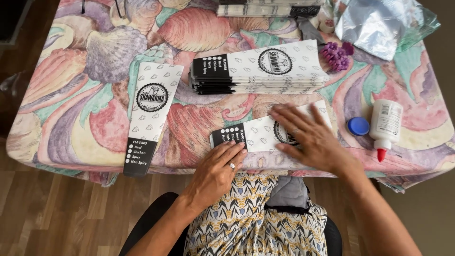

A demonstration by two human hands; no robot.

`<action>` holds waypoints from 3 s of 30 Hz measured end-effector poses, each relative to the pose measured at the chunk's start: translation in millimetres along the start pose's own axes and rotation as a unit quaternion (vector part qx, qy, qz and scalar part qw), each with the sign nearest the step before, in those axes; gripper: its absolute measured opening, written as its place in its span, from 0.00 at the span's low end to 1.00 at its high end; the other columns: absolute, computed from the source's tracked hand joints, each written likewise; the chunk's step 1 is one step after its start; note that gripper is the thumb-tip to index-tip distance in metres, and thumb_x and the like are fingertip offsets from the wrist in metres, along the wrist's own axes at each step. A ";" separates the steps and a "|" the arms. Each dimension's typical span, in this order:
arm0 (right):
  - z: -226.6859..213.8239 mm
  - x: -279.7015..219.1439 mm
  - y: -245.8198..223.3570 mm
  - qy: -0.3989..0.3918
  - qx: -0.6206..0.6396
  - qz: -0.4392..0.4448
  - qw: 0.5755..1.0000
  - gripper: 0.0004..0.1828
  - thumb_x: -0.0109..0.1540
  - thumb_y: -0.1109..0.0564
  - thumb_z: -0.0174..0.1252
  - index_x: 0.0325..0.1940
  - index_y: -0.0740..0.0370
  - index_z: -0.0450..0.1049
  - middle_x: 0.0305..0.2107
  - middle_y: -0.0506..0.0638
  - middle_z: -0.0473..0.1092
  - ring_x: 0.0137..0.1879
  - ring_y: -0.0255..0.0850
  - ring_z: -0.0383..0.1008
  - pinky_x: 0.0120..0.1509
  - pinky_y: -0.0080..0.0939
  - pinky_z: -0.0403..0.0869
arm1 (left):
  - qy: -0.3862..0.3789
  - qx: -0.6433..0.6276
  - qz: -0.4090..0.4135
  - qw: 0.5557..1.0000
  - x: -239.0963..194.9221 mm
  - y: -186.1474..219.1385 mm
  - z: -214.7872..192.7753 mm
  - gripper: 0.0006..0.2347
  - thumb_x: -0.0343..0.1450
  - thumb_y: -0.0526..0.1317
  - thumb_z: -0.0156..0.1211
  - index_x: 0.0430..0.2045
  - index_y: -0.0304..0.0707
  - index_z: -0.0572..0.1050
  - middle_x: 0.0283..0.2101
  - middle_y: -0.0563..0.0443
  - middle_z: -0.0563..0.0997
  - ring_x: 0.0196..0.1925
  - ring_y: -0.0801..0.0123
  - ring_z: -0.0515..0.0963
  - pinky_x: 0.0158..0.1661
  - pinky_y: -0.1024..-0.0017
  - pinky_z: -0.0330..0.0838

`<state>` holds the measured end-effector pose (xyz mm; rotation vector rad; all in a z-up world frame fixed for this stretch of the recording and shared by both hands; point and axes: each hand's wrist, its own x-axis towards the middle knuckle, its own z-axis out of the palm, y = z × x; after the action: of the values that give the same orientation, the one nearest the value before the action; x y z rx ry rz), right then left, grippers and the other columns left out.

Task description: Folding and gluing pre-printed paper sheets to assemble food packaging bags.

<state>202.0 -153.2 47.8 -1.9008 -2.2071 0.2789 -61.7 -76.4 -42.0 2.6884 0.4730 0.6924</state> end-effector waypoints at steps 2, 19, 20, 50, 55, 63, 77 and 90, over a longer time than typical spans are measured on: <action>21.6 -10.9 33.2 -0.006 -0.029 0.017 0.999 0.41 0.67 0.30 0.43 0.77 0.56 0.56 0.74 0.56 0.52 0.80 0.57 0.44 0.80 0.70 0.34 | 0.008 -0.020 -0.017 1.000 -4.8 -5.8 -3.7 0.09 0.76 0.35 0.54 0.42 0.29 0.81 0.52 0.34 0.82 0.58 0.50 0.80 0.62 0.57 0.69; 38.0 -17.6 54.7 -0.013 -0.057 0.032 0.998 0.54 0.61 0.18 0.38 0.83 0.46 0.42 0.79 0.48 0.41 0.82 0.52 0.34 0.81 0.65 0.31 | -0.066 0.083 -0.269 0.957 78.9 52.9 21.9 0.32 0.75 0.52 0.41 0.69 0.22 0.51 0.75 0.24 0.49 0.79 0.41 0.44 0.74 0.50 0.31; 39.6 -18.7 56.5 -0.007 -0.049 0.044 0.998 0.57 0.60 0.17 0.39 0.82 0.53 0.43 0.79 0.53 0.41 0.83 0.52 0.34 0.82 0.63 0.32 | -0.069 0.104 -0.280 0.952 70.6 49.5 16.5 0.36 0.75 0.57 0.40 0.70 0.21 0.49 0.75 0.24 0.46 0.79 0.40 0.42 0.73 0.50 0.31; 1.3 -20.5 59.8 0.277 -0.096 0.036 0.955 0.22 0.72 0.54 0.54 0.66 0.71 0.73 0.78 0.63 0.49 0.84 0.60 0.35 0.85 0.74 0.43 | -0.077 0.077 -0.134 0.985 26.2 42.3 -19.9 0.15 0.73 0.48 0.62 0.38 0.32 0.81 0.54 0.34 0.69 0.55 0.50 0.70 0.52 0.54 0.68; -0.6 48.8 67.2 0.301 -0.055 -0.034 0.951 0.24 0.74 0.57 0.53 0.71 0.73 0.67 0.72 0.71 0.59 0.81 0.62 0.46 0.83 0.69 0.49 | 0.016 -0.117 -0.271 0.955 16.3 13.7 -108.2 0.09 0.74 0.38 0.57 0.44 0.37 0.81 0.37 0.44 0.86 0.17 0.77 0.77 0.10 0.82 0.69; 21.1 42.4 62.8 0.374 -0.119 -0.120 0.912 0.12 0.69 0.69 0.65 0.57 0.63 0.79 0.53 0.59 0.80 0.70 0.62 0.73 0.77 0.66 0.65 | 0.269 0.046 -0.403 0.874 -43.1 -97.9 -132.3 0.10 0.73 0.35 0.65 0.47 0.30 0.79 0.21 0.50 0.78 0.22 0.63 0.76 0.32 0.60 0.70; 15.5 -84.2 44.1 0.323 -0.011 0.042 0.945 0.13 0.68 0.70 0.66 0.57 0.68 0.79 0.56 0.61 0.76 0.66 0.54 0.74 0.72 0.54 0.73 | 0.103 0.046 0.079 0.990 37.6 -5.6 -26.8 0.06 0.70 0.31 0.70 0.36 0.26 0.82 0.48 0.33 0.83 0.51 0.50 0.82 0.56 0.59 0.79; -4.2 -136.1 125.1 0.383 0.384 0.423 0.726 0.19 0.62 0.59 0.69 0.57 0.66 0.78 0.35 0.44 0.71 0.40 0.35 0.74 0.40 0.32 0.77 | 0.024 0.070 0.007 0.997 39.9 5.2 -4.8 0.07 0.71 0.38 0.68 0.23 0.35 0.83 0.42 0.44 0.86 0.37 0.63 0.77 0.22 0.69 0.73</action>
<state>341.2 -269.3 11.3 -1.8303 -0.4550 0.3631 -30.0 -64.3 -19.9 2.8124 0.5342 0.7543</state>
